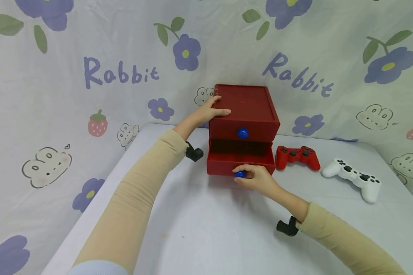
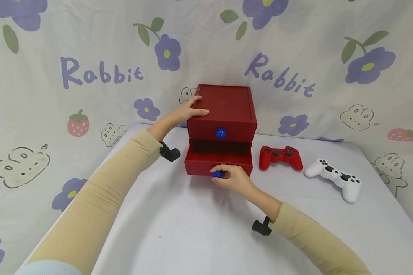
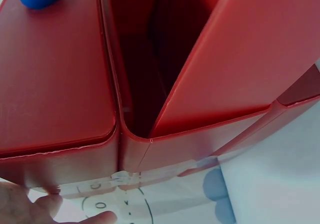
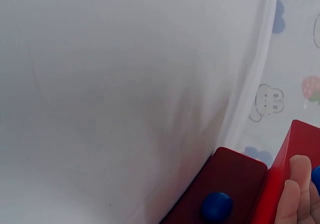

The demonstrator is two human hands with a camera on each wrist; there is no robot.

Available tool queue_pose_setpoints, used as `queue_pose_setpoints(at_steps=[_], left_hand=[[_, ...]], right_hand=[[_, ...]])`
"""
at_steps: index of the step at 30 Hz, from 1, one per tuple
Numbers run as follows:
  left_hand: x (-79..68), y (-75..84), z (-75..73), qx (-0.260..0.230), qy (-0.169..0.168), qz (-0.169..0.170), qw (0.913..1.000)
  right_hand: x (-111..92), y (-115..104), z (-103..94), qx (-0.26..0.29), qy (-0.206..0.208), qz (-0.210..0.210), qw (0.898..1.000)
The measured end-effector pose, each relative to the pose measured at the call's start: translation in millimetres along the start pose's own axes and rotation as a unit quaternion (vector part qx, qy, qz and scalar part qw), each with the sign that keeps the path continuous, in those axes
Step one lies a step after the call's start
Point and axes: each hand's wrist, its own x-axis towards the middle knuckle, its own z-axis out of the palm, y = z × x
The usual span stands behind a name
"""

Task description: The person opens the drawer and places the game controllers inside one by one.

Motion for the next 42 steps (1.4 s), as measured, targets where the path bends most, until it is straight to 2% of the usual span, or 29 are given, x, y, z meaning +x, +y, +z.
queue_pose_setpoints(at_steps=[12, 27, 42], left_hand=[[0.6, 0.5, -0.7, -0.007, -0.003, -0.004, 1.0], [2.5, -1.6, -0.2, -0.01, -0.005, -0.004, 0.9999], [0.9, -0.1, 0.8, -0.01, -0.002, -0.006, 0.9999]], right_hand=[[-19.7, -4.8, 6.8, -0.018, -0.002, -0.022, 1.0], [-35.2, -8.2, 14.3, -0.03, -0.006, -0.036, 0.999], [-51.1, -12.4, 20.9, -0.019, -0.024, -0.044, 0.999]])
